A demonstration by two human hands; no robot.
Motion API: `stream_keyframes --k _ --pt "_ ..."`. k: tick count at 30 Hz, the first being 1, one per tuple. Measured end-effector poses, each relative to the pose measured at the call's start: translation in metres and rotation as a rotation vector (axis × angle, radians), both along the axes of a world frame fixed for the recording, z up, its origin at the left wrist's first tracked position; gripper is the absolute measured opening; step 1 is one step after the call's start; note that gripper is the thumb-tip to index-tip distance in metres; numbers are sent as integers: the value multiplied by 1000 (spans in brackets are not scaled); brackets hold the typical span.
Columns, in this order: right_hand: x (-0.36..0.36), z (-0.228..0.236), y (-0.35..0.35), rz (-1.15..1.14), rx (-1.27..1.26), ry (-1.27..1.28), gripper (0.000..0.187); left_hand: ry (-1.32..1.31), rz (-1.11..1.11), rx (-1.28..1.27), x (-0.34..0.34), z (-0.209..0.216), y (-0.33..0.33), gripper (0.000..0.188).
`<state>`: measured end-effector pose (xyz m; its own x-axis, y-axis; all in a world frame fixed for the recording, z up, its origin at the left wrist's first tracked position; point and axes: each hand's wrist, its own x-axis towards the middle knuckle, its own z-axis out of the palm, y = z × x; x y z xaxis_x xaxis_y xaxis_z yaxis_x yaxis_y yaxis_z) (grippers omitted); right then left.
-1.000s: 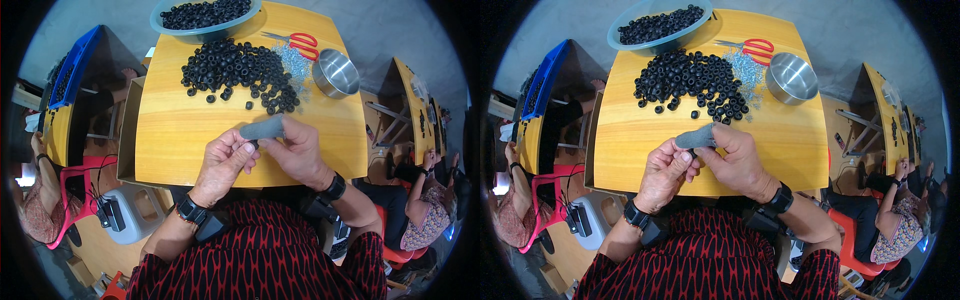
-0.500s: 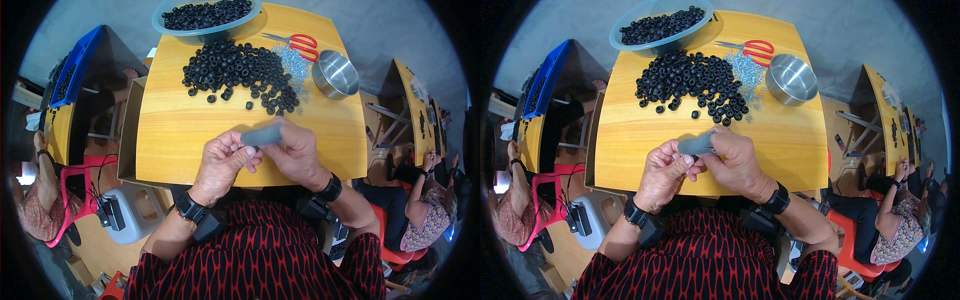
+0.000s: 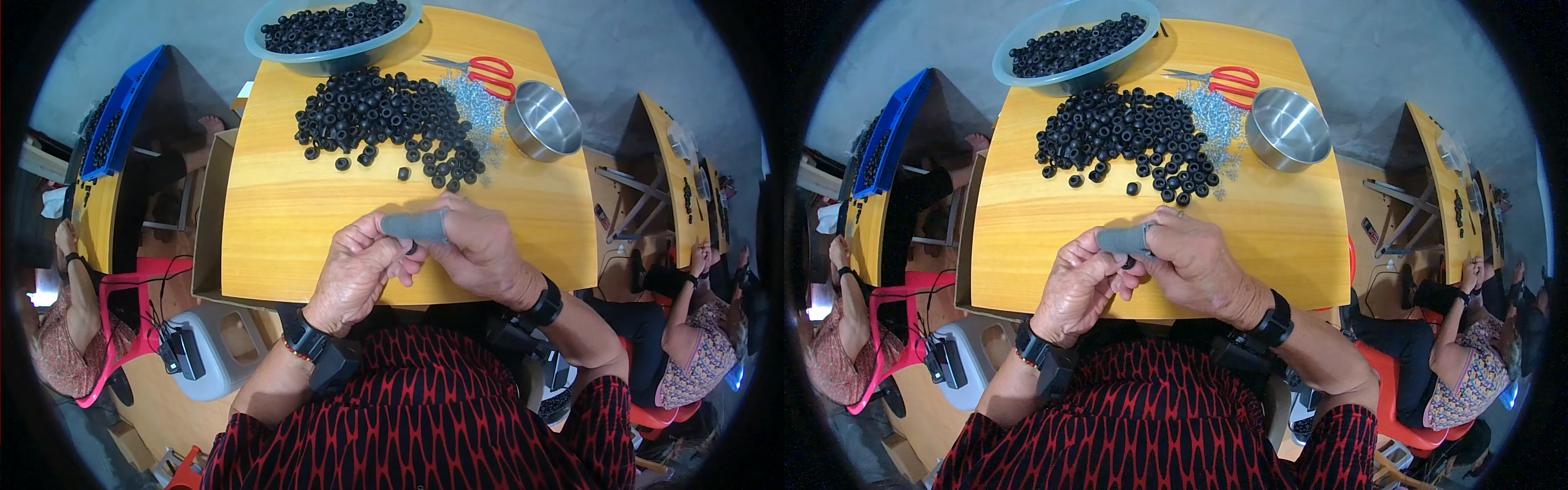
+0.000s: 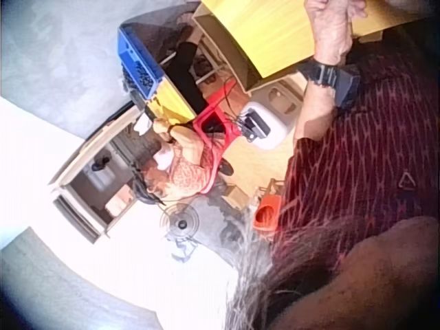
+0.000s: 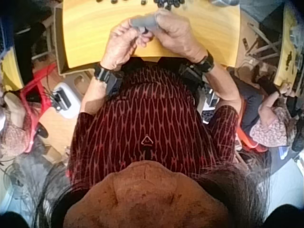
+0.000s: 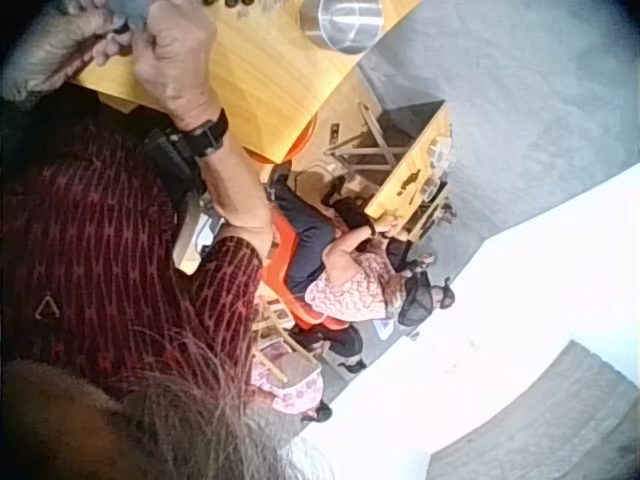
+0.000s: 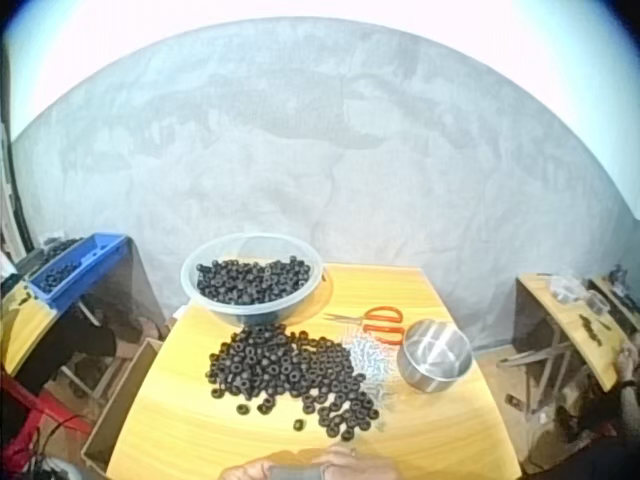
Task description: Manually deburring and cleaning small black rubber rings using an abrasive block at a workstation.
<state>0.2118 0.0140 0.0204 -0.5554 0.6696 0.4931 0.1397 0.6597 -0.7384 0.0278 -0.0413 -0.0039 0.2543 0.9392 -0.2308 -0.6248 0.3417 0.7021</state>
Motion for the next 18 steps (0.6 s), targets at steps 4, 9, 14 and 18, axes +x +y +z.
stream_keyframes --k 4,9,14,18 --pt "9 -1 -1 -108 -168 -55 24 -45 25 -23 1 -4 2 6" --pt "4 25 -8 -43 -74 -209 26 -43 108 -10 4 -2 -2 4" --pt "3 22 -13 -39 112 -405 32 -9 143 -24 11 5 -2 5" --pt "3 20 -14 -54 157 -473 34 76 117 15 10 4 -4 6"
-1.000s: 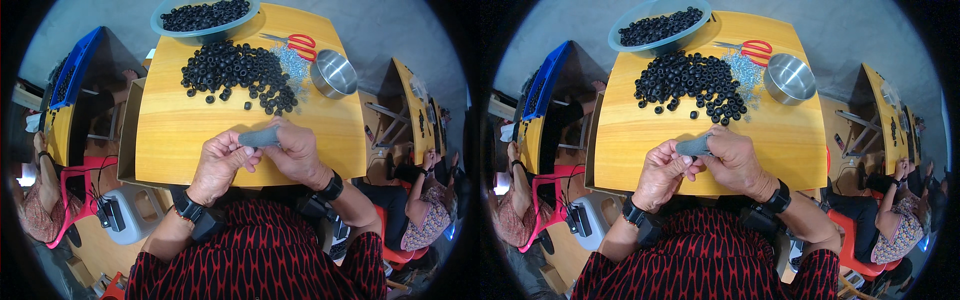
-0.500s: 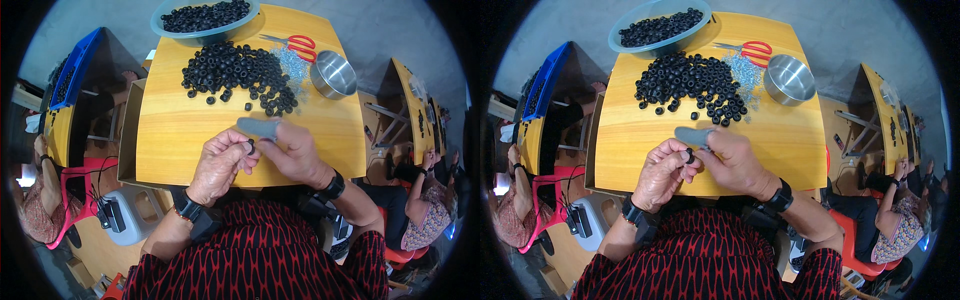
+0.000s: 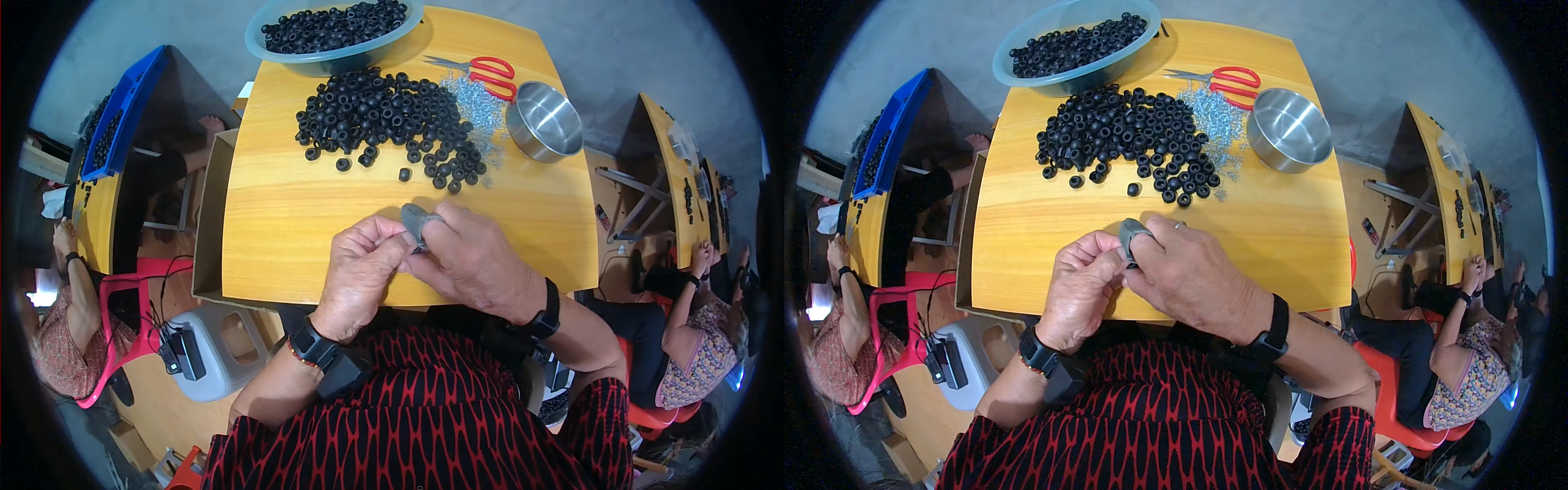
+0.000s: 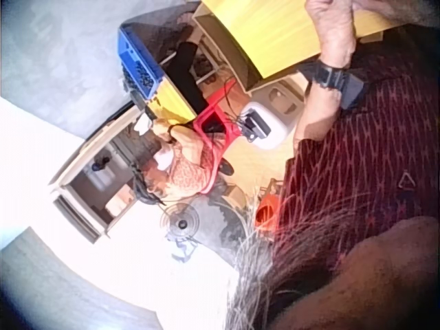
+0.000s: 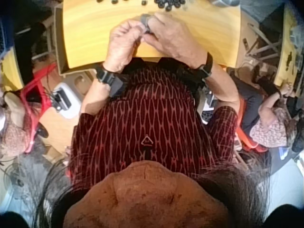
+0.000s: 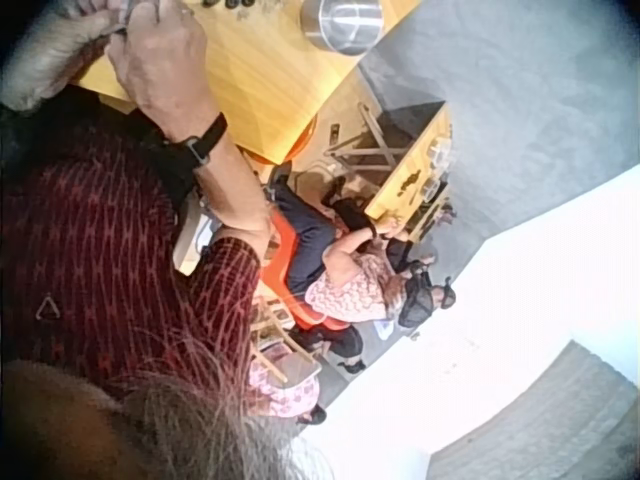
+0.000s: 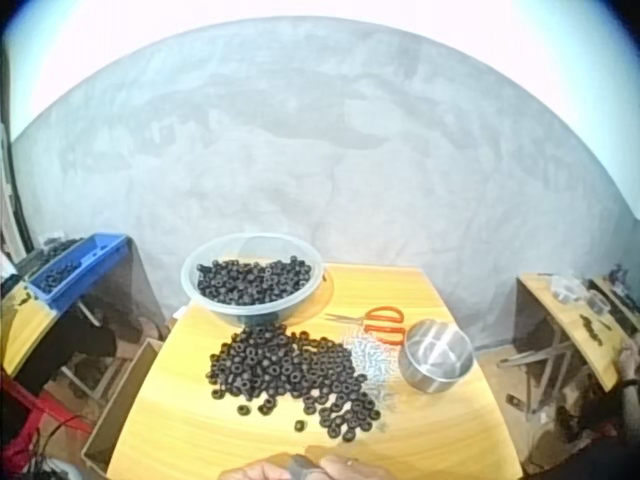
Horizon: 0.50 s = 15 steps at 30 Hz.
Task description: Manually deburring and cleaning small black rubber rings using an abrasive block at a workstation.
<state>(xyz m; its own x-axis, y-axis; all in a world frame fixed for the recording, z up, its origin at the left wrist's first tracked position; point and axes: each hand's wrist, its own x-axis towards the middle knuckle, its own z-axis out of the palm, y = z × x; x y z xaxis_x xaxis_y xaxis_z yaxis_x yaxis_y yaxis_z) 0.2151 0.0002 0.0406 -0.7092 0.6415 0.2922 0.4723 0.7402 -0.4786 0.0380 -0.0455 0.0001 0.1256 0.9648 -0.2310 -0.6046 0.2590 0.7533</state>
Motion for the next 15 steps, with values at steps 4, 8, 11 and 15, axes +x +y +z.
stream_keyframes --k 4,8,11,15 --pt "3 -8 3 -27 -51 107 36 66 -29 -23 0 -6 2 7" --pt "-1 -11 2 -70 -101 185 36 8 -41 0 -2 -5 3 10" --pt "-3 -13 4 -80 -68 319 35 11 -14 -6 -2 -2 2 12" --pt "-1 -15 3 -81 -62 249 33 57 -54 8 -2 -5 3 10"
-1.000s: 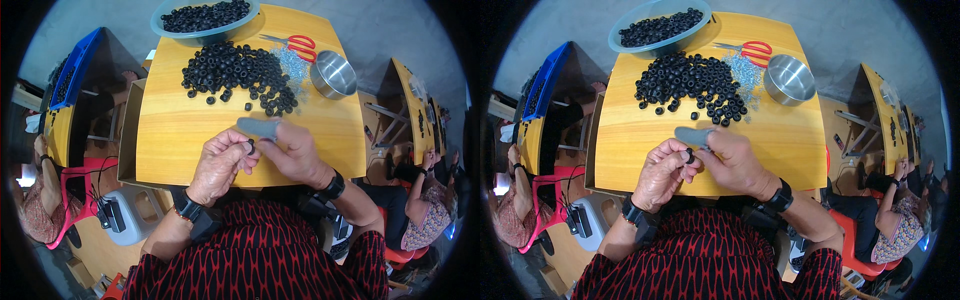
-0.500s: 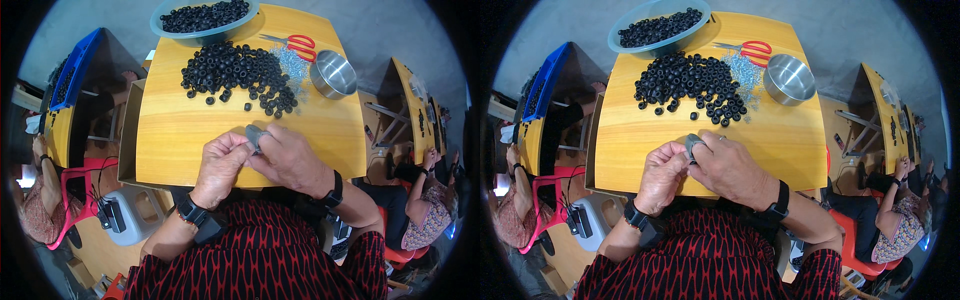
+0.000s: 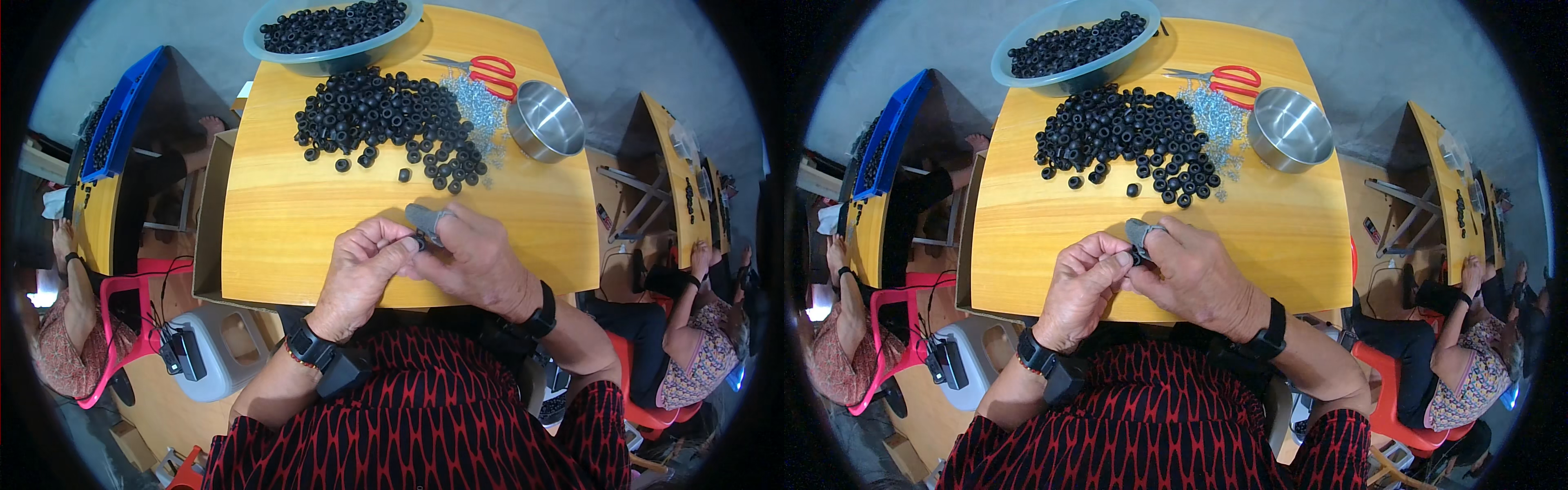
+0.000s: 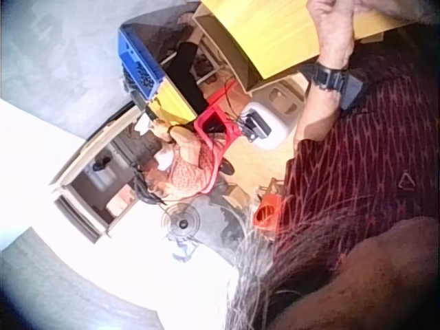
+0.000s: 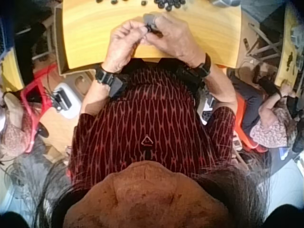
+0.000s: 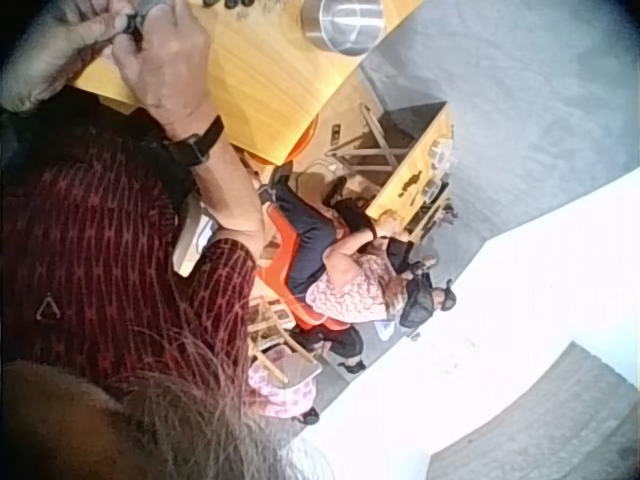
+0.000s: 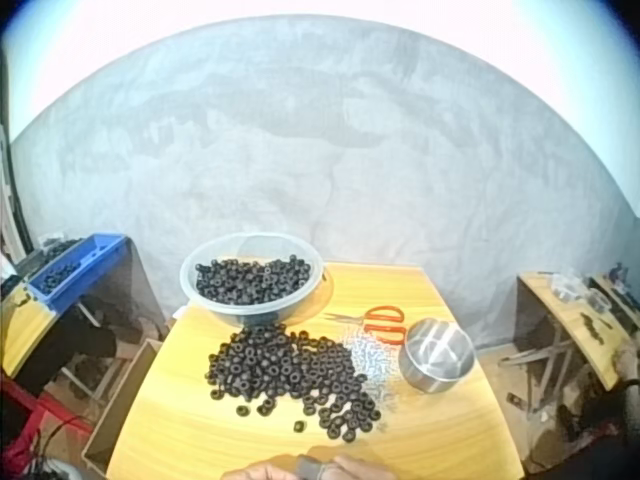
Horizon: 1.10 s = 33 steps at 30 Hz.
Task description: Manually deburring and cleaning small black rubber rings using an abrasive block at a workstation.
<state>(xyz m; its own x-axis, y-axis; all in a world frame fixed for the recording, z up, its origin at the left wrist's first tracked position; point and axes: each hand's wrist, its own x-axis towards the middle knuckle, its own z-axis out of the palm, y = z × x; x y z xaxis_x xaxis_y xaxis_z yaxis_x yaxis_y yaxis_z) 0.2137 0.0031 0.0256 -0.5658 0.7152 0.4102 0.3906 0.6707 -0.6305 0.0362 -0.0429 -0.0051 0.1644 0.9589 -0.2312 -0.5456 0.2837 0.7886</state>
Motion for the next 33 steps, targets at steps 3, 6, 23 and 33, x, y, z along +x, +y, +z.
stream_keyframes --k 3,6,23,33 --pt "0 -1 -1 6 15 -4 32 19 -10 3 -1 0 -1 9" --pt "-1 -2 -1 22 26 -6 31 50 -10 28 0 -2 -3 9" --pt "12 -5 2 108 191 -146 31 280 13 116 9 3 -5 7" --pt "3 -4 1 103 201 -134 30 -19 105 38 9 1 -5 6"
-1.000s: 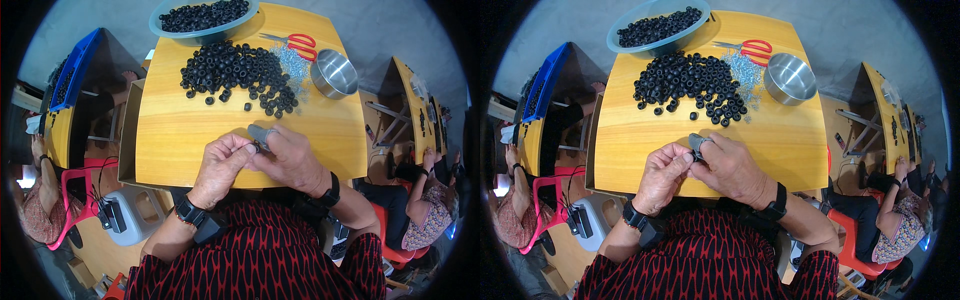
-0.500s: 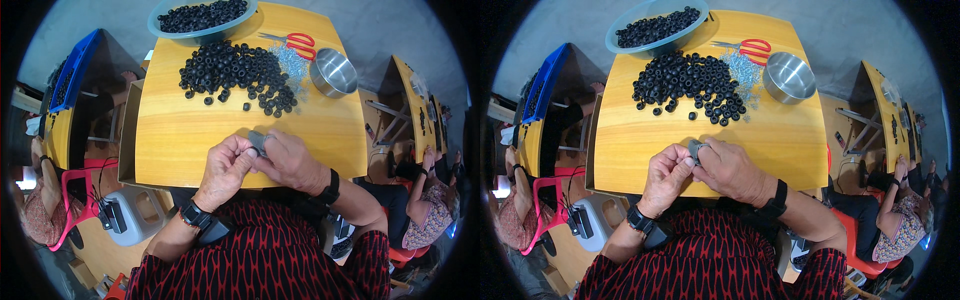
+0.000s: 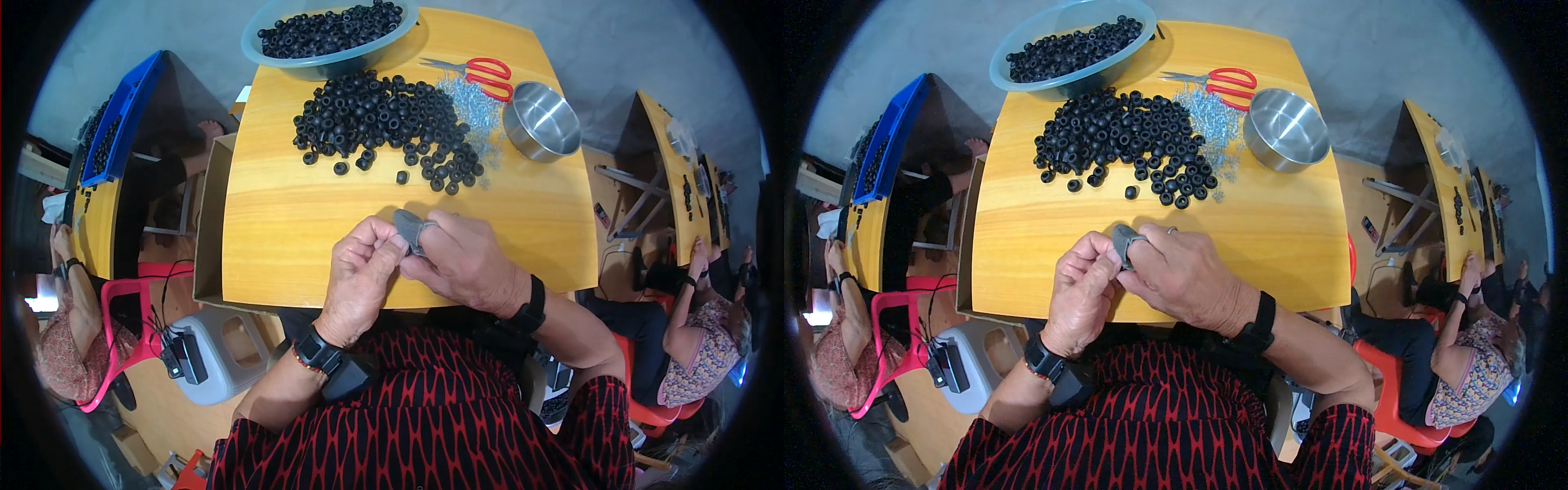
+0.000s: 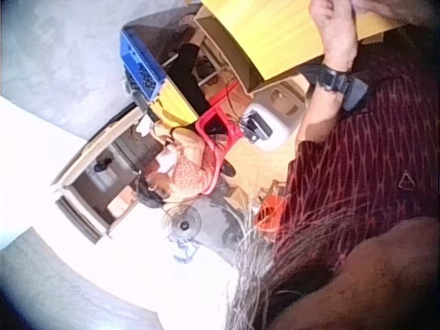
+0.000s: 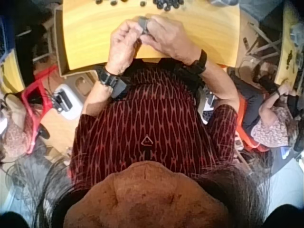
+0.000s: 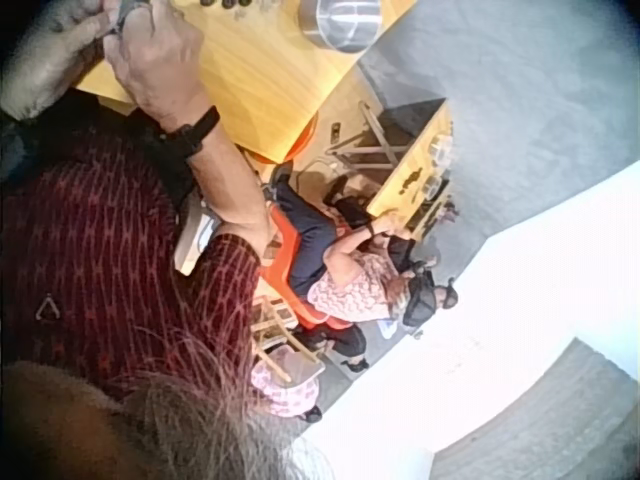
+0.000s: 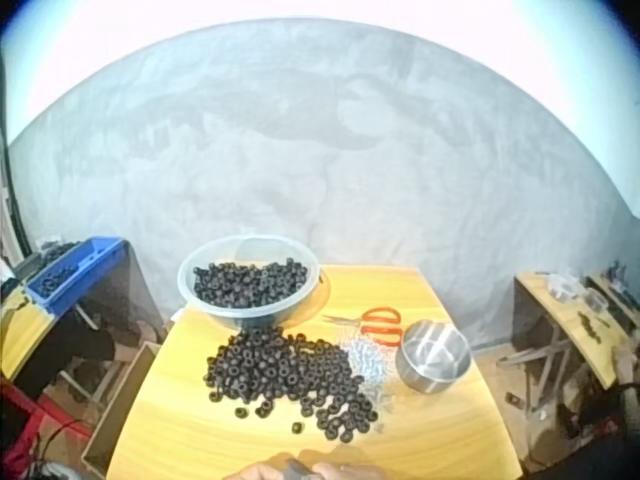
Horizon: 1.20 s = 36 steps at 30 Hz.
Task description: Manually deburring and cleaning small black rubber rings using an abrasive block at a workstation.
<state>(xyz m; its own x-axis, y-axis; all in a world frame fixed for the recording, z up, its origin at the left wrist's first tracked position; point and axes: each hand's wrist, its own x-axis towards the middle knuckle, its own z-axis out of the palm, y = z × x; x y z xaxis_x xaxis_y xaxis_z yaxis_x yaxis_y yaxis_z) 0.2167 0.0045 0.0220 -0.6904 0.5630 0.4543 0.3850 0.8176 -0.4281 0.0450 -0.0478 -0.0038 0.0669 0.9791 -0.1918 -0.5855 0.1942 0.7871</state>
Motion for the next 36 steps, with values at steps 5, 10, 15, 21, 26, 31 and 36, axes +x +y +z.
stream_keyframes --k 5,10,15,21,26,31,36 --pt "-2 -2 1 1 -42 -3 29 91 27 37 0 4 -3 6" --pt "-1 -1 3 -14 -98 -70 28 160 34 65 2 -3 -2 5" --pt "-2 1 5 -23 -47 -178 28 185 23 56 1 -2 -1 7" --pt "3 -4 12 -57 -21 -99 29 206 -41 25 -2 2 3 11" --pt "1 0 10 -48 -1 -132 28 223 -51 9 -3 0 1 10" --pt "-1 -2 12 -17 17 -120 26 227 -33 31 -2 -1 2 10" --pt "-1 1 13 22 33 -189 28 262 -31 23 -1 6 1 10"
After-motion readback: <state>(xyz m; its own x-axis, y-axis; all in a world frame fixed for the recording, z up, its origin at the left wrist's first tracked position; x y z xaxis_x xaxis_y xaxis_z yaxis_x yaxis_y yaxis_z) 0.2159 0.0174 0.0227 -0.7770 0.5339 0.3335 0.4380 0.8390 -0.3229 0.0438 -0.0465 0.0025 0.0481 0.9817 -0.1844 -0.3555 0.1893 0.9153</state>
